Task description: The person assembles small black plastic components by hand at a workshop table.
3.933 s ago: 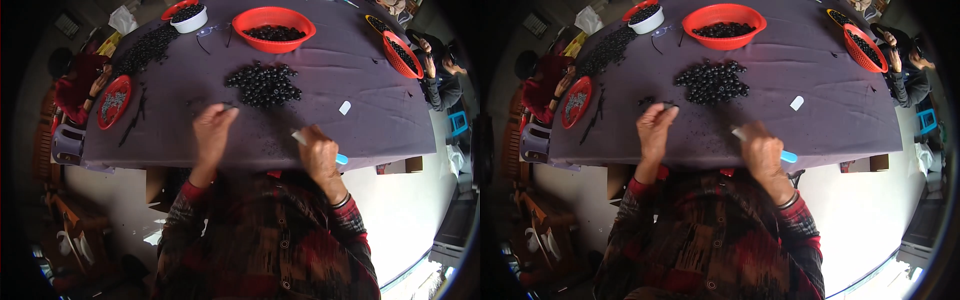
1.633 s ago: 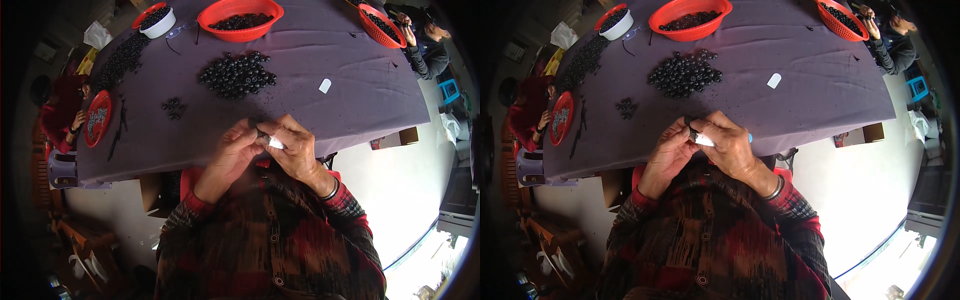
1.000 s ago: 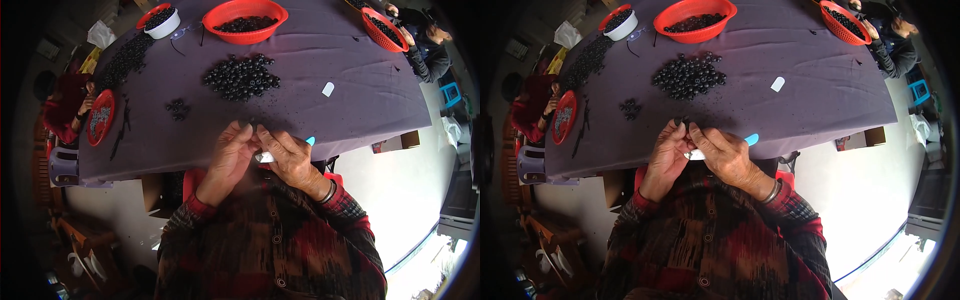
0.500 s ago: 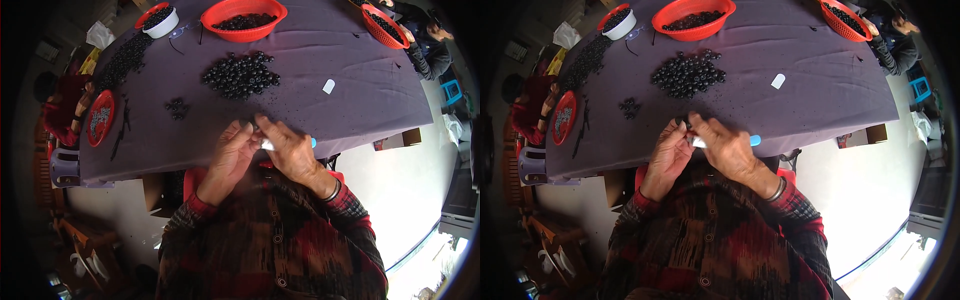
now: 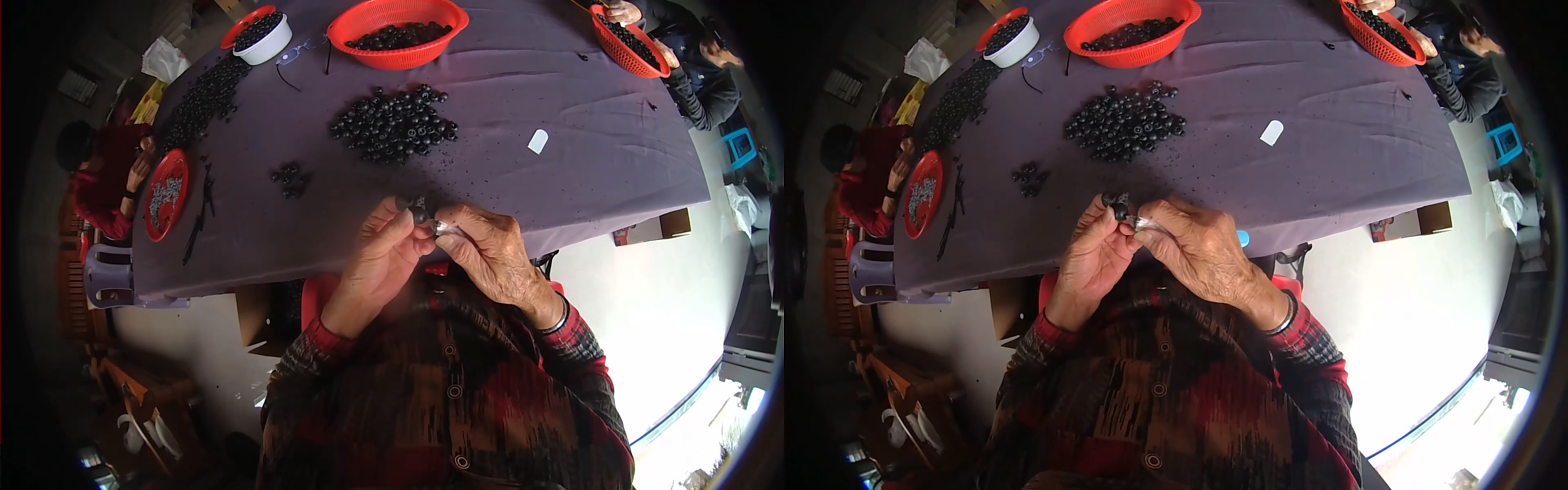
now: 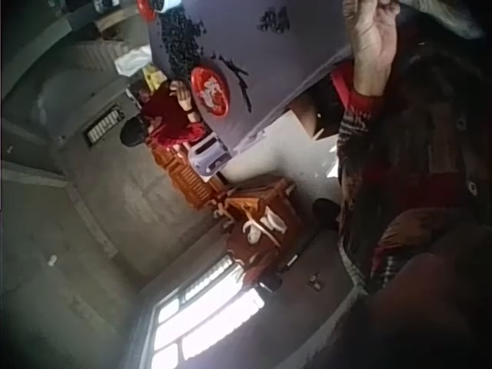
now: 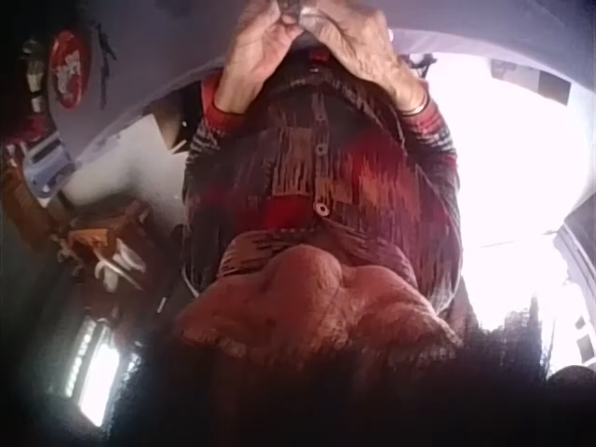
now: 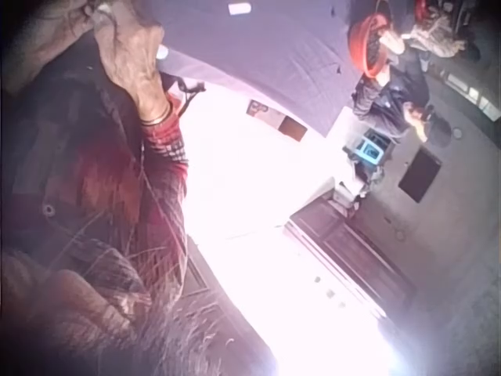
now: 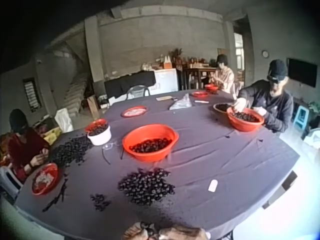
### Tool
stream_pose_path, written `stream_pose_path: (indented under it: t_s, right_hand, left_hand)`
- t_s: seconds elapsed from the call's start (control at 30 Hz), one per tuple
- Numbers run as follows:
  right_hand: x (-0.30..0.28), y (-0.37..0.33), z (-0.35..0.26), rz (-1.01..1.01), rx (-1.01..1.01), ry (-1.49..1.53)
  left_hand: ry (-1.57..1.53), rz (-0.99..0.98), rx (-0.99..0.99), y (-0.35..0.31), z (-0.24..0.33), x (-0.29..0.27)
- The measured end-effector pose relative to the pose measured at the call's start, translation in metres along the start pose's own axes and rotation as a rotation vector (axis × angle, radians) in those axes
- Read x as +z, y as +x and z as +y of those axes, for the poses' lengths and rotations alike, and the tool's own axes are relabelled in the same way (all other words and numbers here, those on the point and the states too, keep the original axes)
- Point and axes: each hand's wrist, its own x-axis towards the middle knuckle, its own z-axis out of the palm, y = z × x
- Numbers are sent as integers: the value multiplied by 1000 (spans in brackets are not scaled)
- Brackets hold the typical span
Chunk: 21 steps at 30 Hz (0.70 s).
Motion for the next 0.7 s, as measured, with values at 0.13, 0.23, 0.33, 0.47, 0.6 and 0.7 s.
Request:
stream_pose_path:
  t_s: [0.13,0.23,0.33,0.47,0.6,0.7]
  right_hand:
    - [0,4,-5,-4,-35,-25]
    - [0,3,-4,19,-37,3]
    - [-1,2,-4,10,-36,0]
    - [0,1,-4,-1,7,15]
    - [0,1,-2,-12,11,24]
    - [0,1,-4,4,24,6]
  left_hand:
    - [-7,-16,-12,-1,0,0]
    - [-19,-85,-9,0,-2,-3]
    - [-17,-84,-10,-1,-2,-2]
    - [-16,-93,-8,0,-2,-4]
    - [11,-116,-2,2,-2,-8]
    - [23,-114,-5,1,-1,-8]
